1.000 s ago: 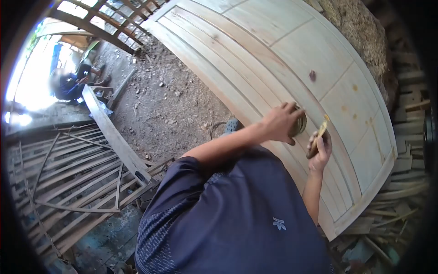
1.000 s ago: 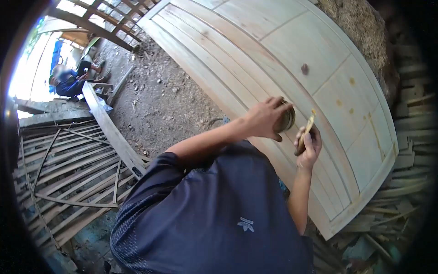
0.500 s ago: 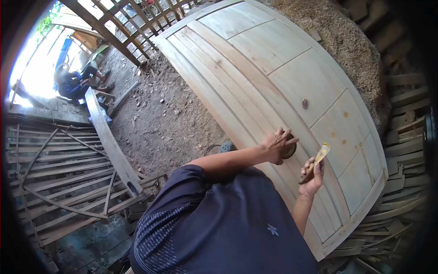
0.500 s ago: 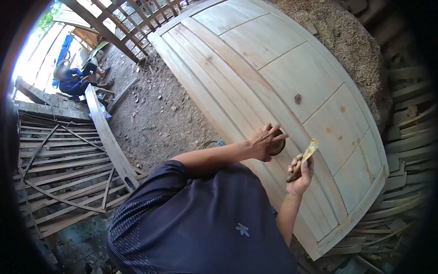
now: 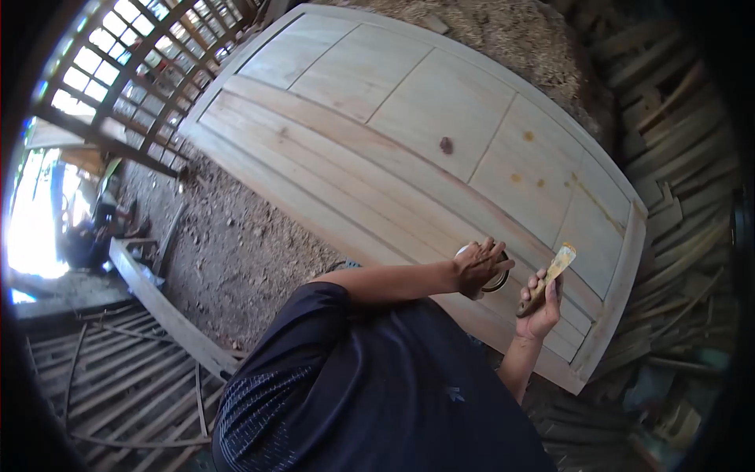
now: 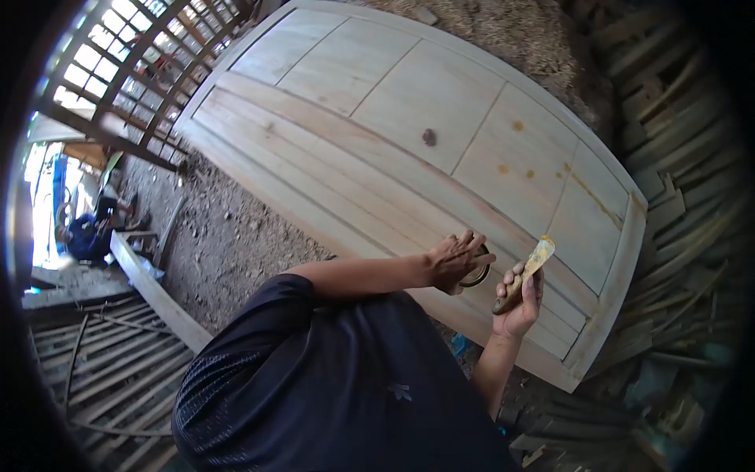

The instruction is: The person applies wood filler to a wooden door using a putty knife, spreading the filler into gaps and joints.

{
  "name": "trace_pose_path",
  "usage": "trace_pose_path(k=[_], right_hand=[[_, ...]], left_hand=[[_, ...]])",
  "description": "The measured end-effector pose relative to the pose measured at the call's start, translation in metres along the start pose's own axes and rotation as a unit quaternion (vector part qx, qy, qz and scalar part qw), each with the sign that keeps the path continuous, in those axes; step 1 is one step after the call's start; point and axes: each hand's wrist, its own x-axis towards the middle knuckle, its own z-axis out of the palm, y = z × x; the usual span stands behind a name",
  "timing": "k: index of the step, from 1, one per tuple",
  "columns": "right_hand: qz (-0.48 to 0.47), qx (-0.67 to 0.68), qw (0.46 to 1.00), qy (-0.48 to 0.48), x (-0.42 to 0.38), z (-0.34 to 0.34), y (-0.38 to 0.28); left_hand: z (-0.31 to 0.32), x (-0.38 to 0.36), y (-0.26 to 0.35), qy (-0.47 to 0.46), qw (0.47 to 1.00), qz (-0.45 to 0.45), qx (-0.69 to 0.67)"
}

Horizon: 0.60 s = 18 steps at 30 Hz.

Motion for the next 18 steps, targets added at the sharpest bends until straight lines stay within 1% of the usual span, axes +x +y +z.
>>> trace_pose_path(k=[3,4,6,8,9,11,12,16,18], right_hand=[[-0.027,-0.014,0.998,0.062,-0.017,-0.018,-0.01],[-0.031,-0.008,0.998,0.062,-0.021,-0.025,-0.01],[-0.039,0.005,0.995,0.089,-0.031,-0.037,-0.009],[-0.043,0.017,0.993,0.105,-0.036,-0.044,-0.005],[-0.036,0.034,0.993,0.109,-0.038,-0.042,-0.004],[-0.03,0.062,0.99,0.121,-0.042,-0.04,-0.002],[-0.04,0.059,0.989,0.13,-0.041,-0.037,-0.002],[-0.022,0.083,0.988,0.126,-0.038,-0.02,-0.005],[-0.018,0.078,0.989,0.122,-0.038,-0.014,-0.009]], left_hand=[[0.008,0.012,0.008,-0.005,1.0,0.029,0.001],[0.005,0.012,0.008,-0.004,0.999,0.039,0.005],[0.005,0.015,0.006,-0.019,0.999,0.037,-0.004],[0.012,0.018,0.003,-0.008,0.999,0.016,-0.037],[0.011,0.018,0.004,-0.012,0.999,0.027,-0.037],[0.01,0.017,0.004,0.003,0.999,0.014,-0.043],[0.009,0.017,0.005,0.001,0.999,0.027,-0.045],[0.005,0.018,0.003,-0.006,0.999,0.025,-0.045],[0.007,0.022,0.0,-0.005,0.999,0.002,-0.038]])
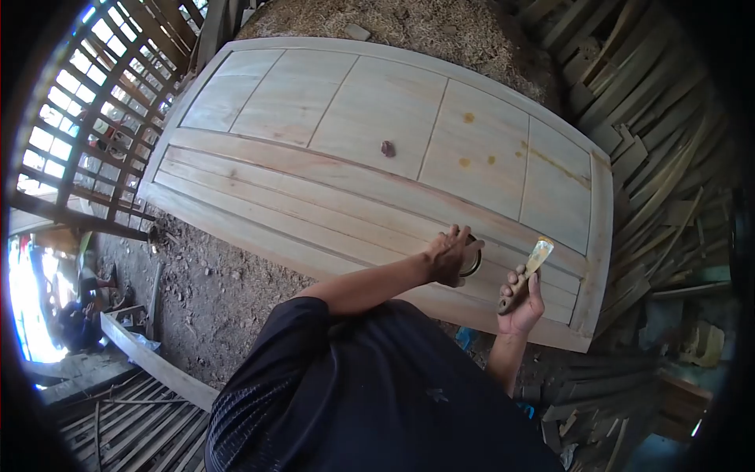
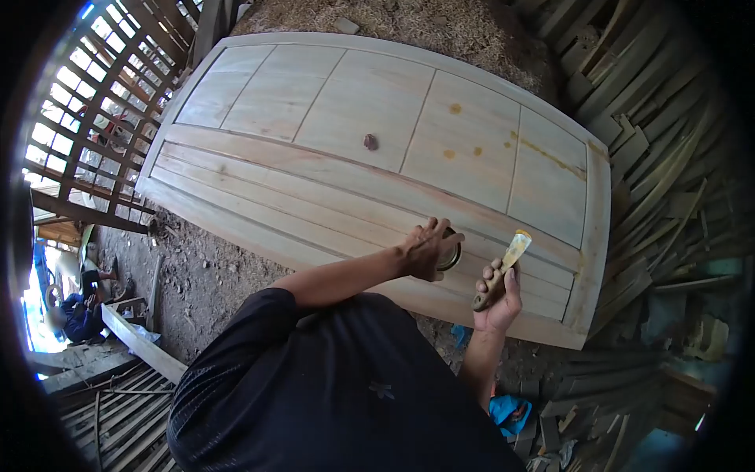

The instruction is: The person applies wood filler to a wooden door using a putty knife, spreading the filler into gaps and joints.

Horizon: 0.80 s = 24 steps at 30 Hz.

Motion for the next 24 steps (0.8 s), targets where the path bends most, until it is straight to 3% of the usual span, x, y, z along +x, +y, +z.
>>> trace_pose_path(k=[4,8,10,17,19,24], right_hand=[[-0.017,-0.022,0.999,0.026,-0.007,-0.002,-0.006],[-0.029,-0.014,0.998,0.06,-0.015,-0.027,-0.01],[-0.044,-0.015,0.996,0.075,-0.022,-0.04,-0.012],[-0.054,-0.026,0.984,0.169,-0.038,-0.086,-0.016],[-0.035,-0.016,0.988,0.147,-0.032,-0.11,-0.015],[-0.035,-0.012,0.995,0.092,-0.001,-0.081,-0.02]], left_hand=[[-0.048,0.017,-0.003,-0.052,0.996,-0.068,0.001],[-0.077,0.053,-0.048,0.027,0.994,-0.105,0.007],[-0.075,0.078,-0.09,0.126,0.986,-0.106,0.001],[-0.112,0.142,-0.176,0.187,0.961,-0.194,0.065],[-0.118,0.151,-0.187,0.174,0.959,-0.208,0.086],[-0.119,0.159,-0.203,0.137,0.951,-0.275,0.038]])
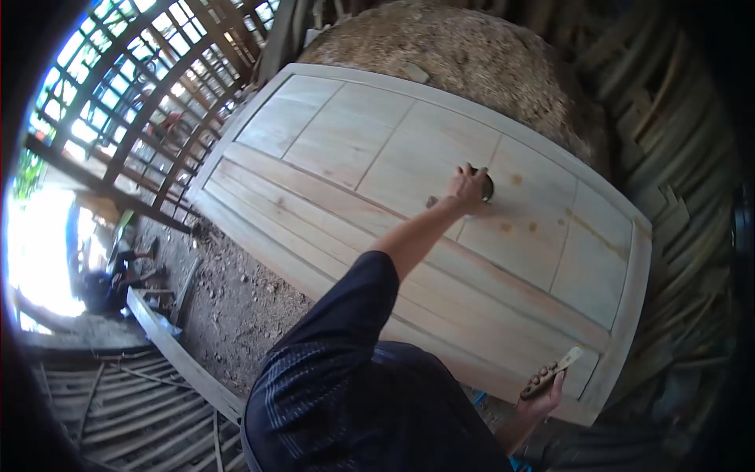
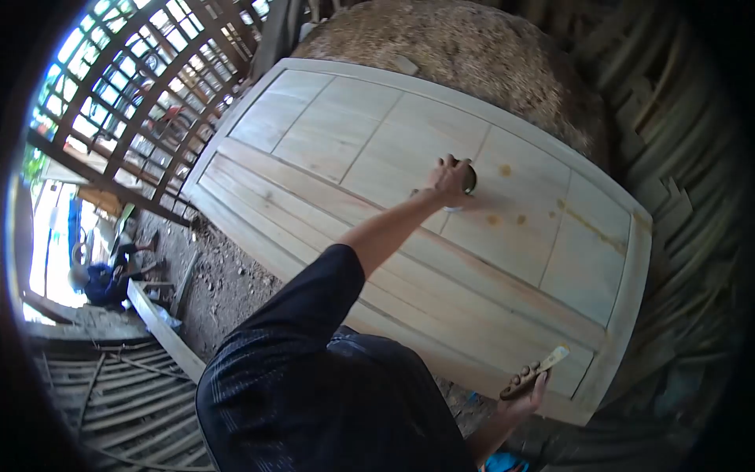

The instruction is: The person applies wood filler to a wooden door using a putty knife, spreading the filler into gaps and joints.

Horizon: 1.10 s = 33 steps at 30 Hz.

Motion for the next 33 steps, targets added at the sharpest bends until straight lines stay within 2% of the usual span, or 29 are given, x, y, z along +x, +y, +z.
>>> trace_pose_path(k=[3,6,8,10,11,12,13,14,15,16,18,21,23,24,26,29,30,33], right_hand=[[0.009,-0.014,1.0,-0.025,0.014,0.026,0.001],[0.023,-0.033,0.999,-0.035,0.028,0.05,0.008],[0.036,-0.044,0.996,-0.062,0.042,0.059,0.016],[0.067,-0.047,0.991,-0.11,0.05,0.053,0.022],[0.094,-0.042,0.985,-0.137,0.057,0.049,0.025],[0.11,-0.079,0.984,-0.118,0.059,0.051,0.029],[0.112,-0.128,0.983,-0.063,0.049,0.073,0.03],[0.118,-0.132,0.979,-0.104,0.044,0.083,0.037],[0.122,-0.13,0.972,-0.15,0.042,0.092,0.046],[0.143,-0.148,0.965,-0.161,0.039,0.1,0.055],[0.167,-0.169,0.957,-0.168,0.026,0.118,0.071],[0.222,-0.241,0.921,-0.212,0.008,0.146,0.1],[0.285,-0.286,0.875,-0.266,-0.002,0.152,0.115],[0.289,-0.292,0.873,-0.263,-0.003,0.15,0.123],[0.335,-0.292,0.844,-0.299,-0.006,0.141,0.14],[0.349,-0.296,0.832,-0.313,-0.013,0.138,0.147],[0.356,-0.287,0.83,-0.318,-0.015,0.138,0.148],[0.358,-0.261,0.836,-0.323,-0.02,0.138,0.148]], left_hand=[[0.01,0.002,-0.004,0.012,0.999,-0.002,-0.035],[-0.001,-0.001,-0.004,-0.011,1.0,-0.005,0.003],[0.001,-0.006,-0.009,0.01,0.999,0.008,-0.049],[0.047,0.023,-0.068,0.082,0.981,0.107,-0.139],[0.014,-0.02,-0.081,0.113,0.954,0.128,-0.245],[-0.004,-0.056,-0.091,0.137,0.958,0.082,-0.238],[-0.005,-0.085,-0.115,0.188,0.916,0.095,-0.34],[0.003,-0.11,-0.14,0.187,0.848,0.076,-0.491],[-0.012,-0.16,-0.145,0.261,0.832,0.028,-0.488],[0.002,-0.19,-0.176,0.319,0.862,-0.033,-0.391],[0.0,-0.267,-0.196,0.379,0.821,-0.124,-0.409],[0.027,-0.364,-0.231,0.463,0.791,-0.226,-0.329],[0.034,-0.413,-0.232,0.508,0.722,-0.305,-0.356],[0.041,-0.432,-0.236,0.505,0.721,-0.312,-0.357],[0.056,-0.463,-0.242,0.51,0.606,-0.337,-0.509],[0.068,-0.486,-0.231,0.452,0.617,-0.383,-0.517],[0.073,-0.486,-0.225,0.456,0.65,-0.342,-0.502],[0.051,-0.48,-0.193,0.326,0.852,-0.233,-0.337]])
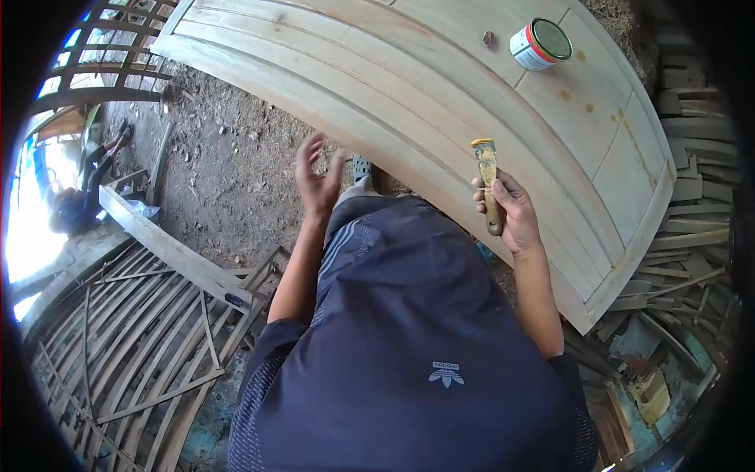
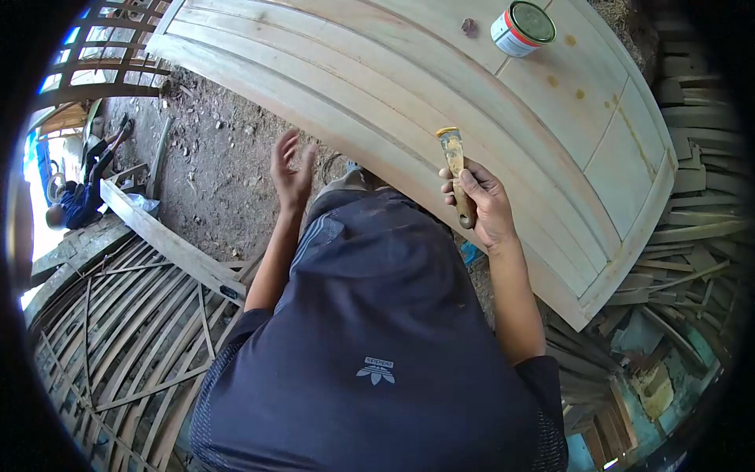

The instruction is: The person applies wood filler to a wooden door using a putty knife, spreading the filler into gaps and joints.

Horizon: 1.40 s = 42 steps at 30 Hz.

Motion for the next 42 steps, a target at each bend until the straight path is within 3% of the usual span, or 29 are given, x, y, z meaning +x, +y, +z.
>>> trace_pose_path(k=[2,3,4,6,13,19,24,25,28,29,31,33,35,39,41,42], right_hand=[[-0.009,0.015,1.0,0.002,-0.001,0.004,0.001],[-0.019,0.033,0.999,0.006,-0.002,0.005,0.002],[-0.02,0.035,0.999,0.007,-0.002,0.008,0.001],[-0.03,0.061,0.998,0.008,-0.005,0.011,-0.003],[-0.071,0.091,0.993,0.015,-0.018,0.005,-0.011],[-0.071,0.09,0.993,-0.002,-0.012,0.004,-0.013],[-0.026,0.035,0.999,-0.026,0.001,0.003,-0.022],[-0.025,0.032,0.999,-0.032,0.002,0.009,-0.025],[-0.021,0.001,0.998,-0.051,0.007,0.067,-0.043],[-0.021,-0.015,0.998,-0.058,0.026,0.089,-0.044],[-0.019,-0.037,0.997,-0.065,0.069,0.123,-0.048],[-0.044,-0.088,0.992,-0.08,0.123,0.151,-0.046],[-0.049,-0.106,0.991,-0.068,0.173,0.191,-0.043],[-0.059,-0.231,0.969,-0.061,0.272,0.258,-0.023],[-0.115,-0.451,0.884,-0.045,0.314,0.282,-0.013],[-0.103,-0.459,0.882,-0.039,0.334,0.291,-0.009]], left_hand=[[0.014,0.01,0.042,-0.187,0.962,0.148,0.133],[0.032,0.017,0.06,-0.298,0.901,0.236,0.209],[0.049,0.02,0.06,-0.299,0.9,0.237,0.209],[0.078,0.023,0.054,-0.39,0.814,0.36,0.239],[0.101,0.029,0.053,-0.447,0.776,0.367,0.253],[0.096,0.027,0.049,-0.414,0.786,0.365,0.278],[0.078,0.018,0.07,-0.445,0.823,0.287,0.207],[0.067,0.014,0.074,-0.44,0.825,0.285,0.209],[-0.006,0.022,0.091,-0.273,0.928,0.219,0.131],[-0.027,0.036,0.076,-0.267,0.93,0.218,0.126],[-0.052,0.065,0.039,-0.109,0.982,0.134,0.072],[-0.063,0.099,-0.005,-0.011,0.995,0.092,0.024],[-0.083,0.13,-0.036,0.093,0.994,-0.029,-0.058],[-0.131,0.202,-0.118,0.174,0.939,-0.17,-0.243],[-0.159,0.231,-0.124,0.204,0.915,-0.214,-0.276],[-0.173,0.241,-0.129,0.188,0.908,-0.246,-0.282]])
